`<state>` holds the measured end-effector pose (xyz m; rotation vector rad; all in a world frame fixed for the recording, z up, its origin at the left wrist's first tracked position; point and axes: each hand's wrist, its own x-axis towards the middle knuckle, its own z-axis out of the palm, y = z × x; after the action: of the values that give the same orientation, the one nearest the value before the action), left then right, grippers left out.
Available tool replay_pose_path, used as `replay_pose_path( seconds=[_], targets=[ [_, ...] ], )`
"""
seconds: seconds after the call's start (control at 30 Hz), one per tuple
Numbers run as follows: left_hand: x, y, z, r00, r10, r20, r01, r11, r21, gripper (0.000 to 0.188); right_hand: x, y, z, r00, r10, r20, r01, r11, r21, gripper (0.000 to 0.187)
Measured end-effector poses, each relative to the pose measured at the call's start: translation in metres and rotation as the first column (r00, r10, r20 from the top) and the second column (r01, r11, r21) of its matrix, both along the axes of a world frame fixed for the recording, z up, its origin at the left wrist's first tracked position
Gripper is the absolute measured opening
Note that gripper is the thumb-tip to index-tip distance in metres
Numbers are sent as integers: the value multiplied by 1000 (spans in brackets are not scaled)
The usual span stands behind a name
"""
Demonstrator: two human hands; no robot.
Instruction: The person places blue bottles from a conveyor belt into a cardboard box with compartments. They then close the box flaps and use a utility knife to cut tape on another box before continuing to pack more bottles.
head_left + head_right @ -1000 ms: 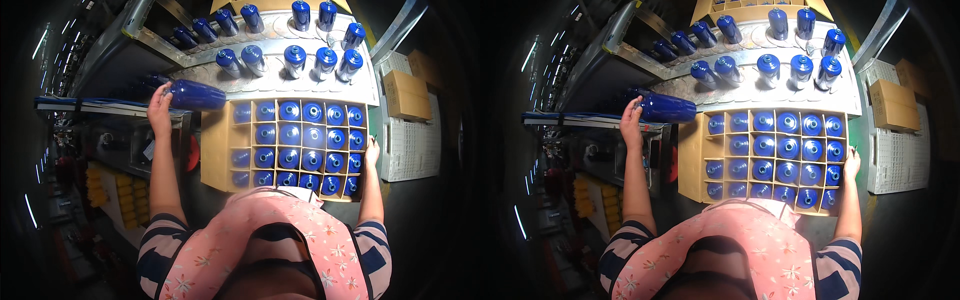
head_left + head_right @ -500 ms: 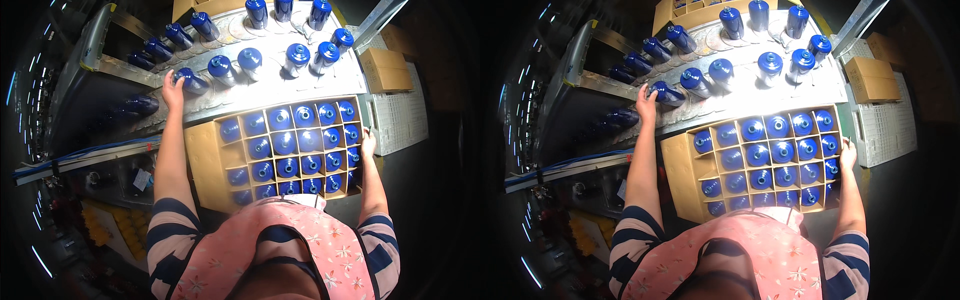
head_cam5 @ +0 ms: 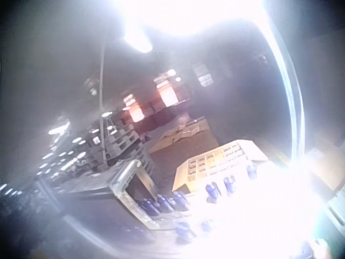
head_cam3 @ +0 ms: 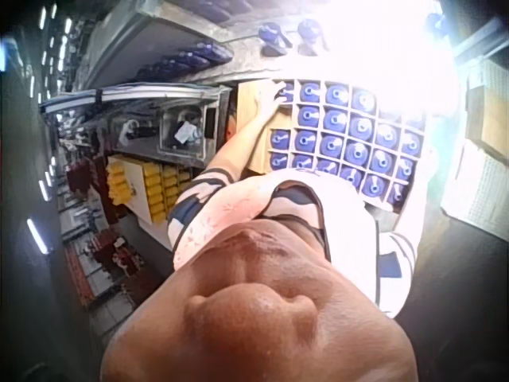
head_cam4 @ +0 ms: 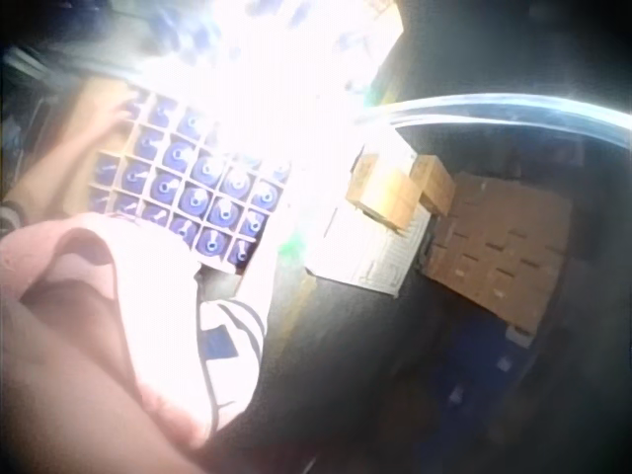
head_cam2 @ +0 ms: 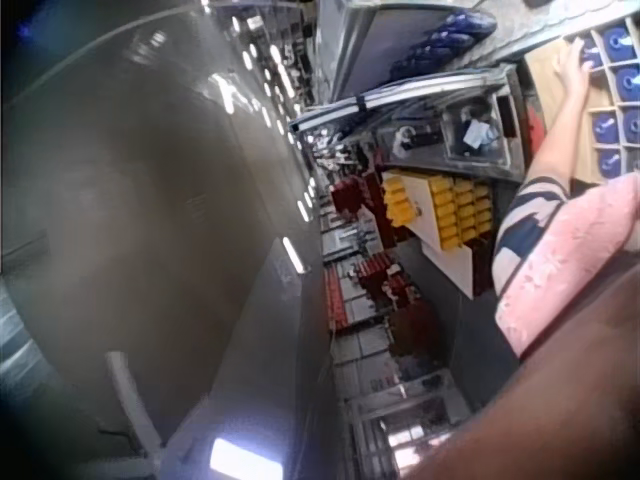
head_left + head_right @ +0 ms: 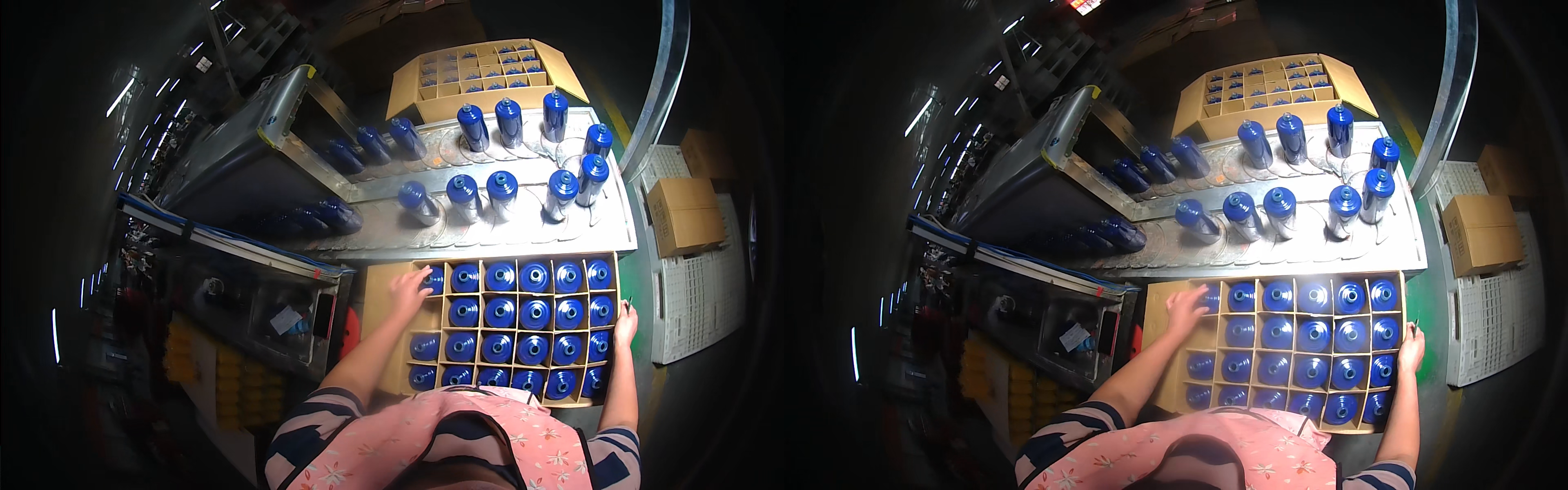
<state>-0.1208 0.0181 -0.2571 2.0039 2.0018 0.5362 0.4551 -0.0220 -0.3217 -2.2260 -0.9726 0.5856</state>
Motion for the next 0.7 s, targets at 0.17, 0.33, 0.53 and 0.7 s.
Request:
replay_pose_path(
  seconds=[0.17,0.33,0.53,0.7],
  targets=[
    [12,10,-3,996,38,-86,-28,993,115,31,12,3,-19,993,122,4,-121,983,140,36],
    [-18,37,81,957,28,290,-61,993,105,33,11,22,-35,995,-10,-100,10,1000,2,42],
    [-52,105,180,654,-67,754,-189,950,247,30,0,26,-23,997,31,-64,-31,999,8,37],
    [-67,197,118,866,111,488,-259,934,246,31,-28,28,-8,1000,1,-9,0,998,69,30]
  ],
)
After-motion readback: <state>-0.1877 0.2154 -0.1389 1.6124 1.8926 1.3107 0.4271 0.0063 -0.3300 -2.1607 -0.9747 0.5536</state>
